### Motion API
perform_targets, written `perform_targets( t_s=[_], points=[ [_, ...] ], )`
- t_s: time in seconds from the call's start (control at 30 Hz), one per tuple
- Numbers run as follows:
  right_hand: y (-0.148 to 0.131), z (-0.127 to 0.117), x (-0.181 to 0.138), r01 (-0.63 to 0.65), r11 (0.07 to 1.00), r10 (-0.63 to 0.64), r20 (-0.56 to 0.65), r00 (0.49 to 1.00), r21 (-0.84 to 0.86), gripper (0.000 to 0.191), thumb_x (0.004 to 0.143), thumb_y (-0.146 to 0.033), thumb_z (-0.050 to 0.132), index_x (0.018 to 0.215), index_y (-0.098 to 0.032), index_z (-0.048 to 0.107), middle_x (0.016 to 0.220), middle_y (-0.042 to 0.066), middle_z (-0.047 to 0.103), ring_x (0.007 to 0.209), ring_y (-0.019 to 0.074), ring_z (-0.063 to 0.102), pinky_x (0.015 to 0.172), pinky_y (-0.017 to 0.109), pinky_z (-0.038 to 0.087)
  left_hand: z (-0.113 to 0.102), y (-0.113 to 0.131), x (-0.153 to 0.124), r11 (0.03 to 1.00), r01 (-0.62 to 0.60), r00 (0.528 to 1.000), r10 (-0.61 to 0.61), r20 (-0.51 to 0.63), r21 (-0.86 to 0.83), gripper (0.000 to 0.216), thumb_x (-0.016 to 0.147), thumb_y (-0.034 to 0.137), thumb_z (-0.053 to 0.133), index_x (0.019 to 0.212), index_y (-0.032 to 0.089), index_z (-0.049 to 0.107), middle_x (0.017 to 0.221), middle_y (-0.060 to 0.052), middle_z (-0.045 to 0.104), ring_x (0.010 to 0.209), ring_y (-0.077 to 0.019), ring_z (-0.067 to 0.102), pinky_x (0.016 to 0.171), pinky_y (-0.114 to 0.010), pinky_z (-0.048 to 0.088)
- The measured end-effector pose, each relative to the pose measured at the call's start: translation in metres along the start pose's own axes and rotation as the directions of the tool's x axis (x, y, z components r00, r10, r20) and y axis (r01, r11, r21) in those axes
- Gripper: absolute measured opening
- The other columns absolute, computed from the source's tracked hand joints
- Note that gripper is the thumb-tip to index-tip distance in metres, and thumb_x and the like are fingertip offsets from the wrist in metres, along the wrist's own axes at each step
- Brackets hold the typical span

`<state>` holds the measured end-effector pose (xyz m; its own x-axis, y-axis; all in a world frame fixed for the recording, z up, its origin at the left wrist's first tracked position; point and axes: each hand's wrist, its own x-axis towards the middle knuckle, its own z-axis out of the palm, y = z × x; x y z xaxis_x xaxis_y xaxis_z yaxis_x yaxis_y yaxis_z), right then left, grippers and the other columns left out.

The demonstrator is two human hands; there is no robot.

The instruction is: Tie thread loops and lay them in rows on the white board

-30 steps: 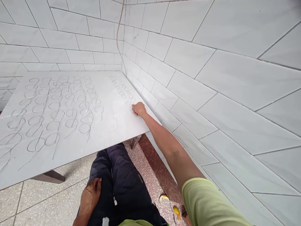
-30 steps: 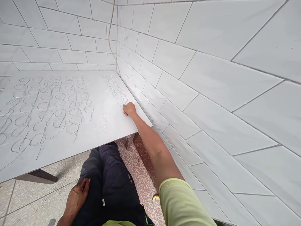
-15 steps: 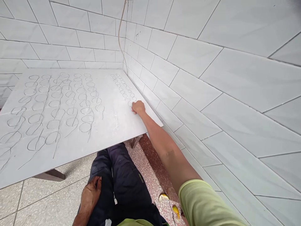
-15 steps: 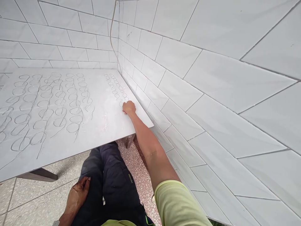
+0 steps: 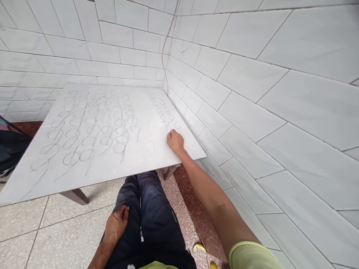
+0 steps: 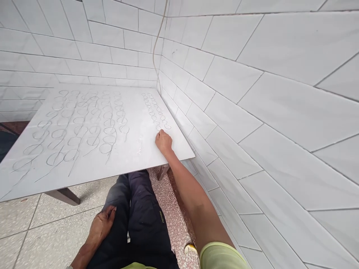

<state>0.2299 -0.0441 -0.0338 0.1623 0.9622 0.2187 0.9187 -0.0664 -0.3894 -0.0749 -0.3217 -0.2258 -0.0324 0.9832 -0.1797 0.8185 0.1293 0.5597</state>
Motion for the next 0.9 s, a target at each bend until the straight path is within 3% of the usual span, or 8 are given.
perform_targets(
  t_s=[0.17,0.3,0.4,0.5,0.6,0.73,0.9],
  points=[
    [-0.005,0.001,-0.012,0.105,0.992,-0.104,0.009,0.995,-0.069,0.021,0.103,-0.024,0.04,0.104,-0.016,0.06,0.095,0.009,0.069,0.079,0.0214,0.059,0.069,0.031,0.035,0.001,-0.001,-0.002,1.0,0.0,1.0,0.0,0.001,-0.019,0.029,0.101,0.036,0.042,0.097,0.025,0.068,0.097,-0.004,0.079,0.09,-0.023,0.075,0.078,-0.03,0.05],
    [-0.022,0.004,-0.03,0.263,0.964,-0.263,0.005,0.965,-0.042,0.028,0.104,-0.025,0.038,0.108,-0.015,0.063,0.104,0.012,0.068,0.088,0.0235,0.061,0.074,0.033,0.042,0.003,-0.002,-0.002,1.0,0.005,1.0,-0.006,-0.008,-0.027,0.029,0.101,0.036,0.042,0.096,0.025,0.068,0.096,-0.005,0.079,0.089,-0.0227,0.075,0.079,-0.03,0.05],
    [-0.045,0.01,-0.042,0.469,0.882,-0.469,-0.027,0.883,0.033,0.036,0.104,-0.025,0.035,0.123,-0.013,0.063,0.122,0.016,0.066,0.113,0.0266,0.057,0.092,0.036,0.046,0.003,-0.001,-0.002,0.999,-0.002,1.0,0.002,-0.014,-0.036,0.029,0.101,0.036,0.042,0.094,0.025,0.068,0.096,-0.004,0.078,0.087,-0.022,0.074,0.078,-0.029,0.05],
    [-0.069,0.02,-0.045,0.648,0.753,-0.652,-0.004,0.758,0.117,0.046,0.105,-0.029,0.036,0.145,-0.012,0.052,0.152,0.015,0.05,0.141,0.0266,0.042,0.115,0.04,0.037,0.002,-0.001,-0.002,0.999,-0.014,1.0,0.013,-0.016,-0.037,0.03,0.101,0.036,0.042,0.092,0.025,0.068,0.094,-0.005,0.078,0.085,-0.0217,0.074,0.077,-0.029,0.05],
    [-0.085,0.031,-0.04,0.67,0.727,-0.685,0.104,0.721,0.15,0.056,0.106,-0.038,0.037,0.155,-0.011,0.041,0.165,0.014,0.034,0.153,0.0275,0.026,0.124,0.044,0.027,0.001,-0.001,-0.002,0.999,-0.02,1.0,0.019,-0.012,-0.036,0.03,0.101,0.035,0.041,0.093,0.024,0.068,0.092,-0.005,0.078,0.085,-0.0225,0.074,0.077,-0.03,0.05],
    [-0.086,0.035,-0.039,0.654,0.742,-0.67,0.218,0.71,0.149,0.063,0.108,-0.046,0.032,0.156,-0.007,0.039,0.165,0.016,0.033,0.155,0.0285,0.025,0.127,0.046,0.019,0.0,0.0,-0.003,0.999,-0.014,1.0,0.014,-0.004,-0.034,0.03,0.102,0.035,0.041,0.092,0.024,0.067,0.092,-0.005,0.077,0.085,-0.0221,0.074,0.076,-0.03,0.05],
    [-0.065,0.018,-0.072,0.69,0.704,-0.71,0.17,0.683,0.168,0.06,0.108,-0.047,0.03,0.153,-0.01,0.044,0.162,0.017,0.04,0.153,0.0283,0.029,0.126,0.048,0.024,-0.004,0.004,-0.003,1.0,0.016,0.999,-0.015,0.029,-0.016,0.029,0.102,0.034,0.041,0.096,0.024,0.067,0.094,-0.004,0.078,0.087,-0.0224,0.073,0.077,-0.03,0.049]
  ],
)
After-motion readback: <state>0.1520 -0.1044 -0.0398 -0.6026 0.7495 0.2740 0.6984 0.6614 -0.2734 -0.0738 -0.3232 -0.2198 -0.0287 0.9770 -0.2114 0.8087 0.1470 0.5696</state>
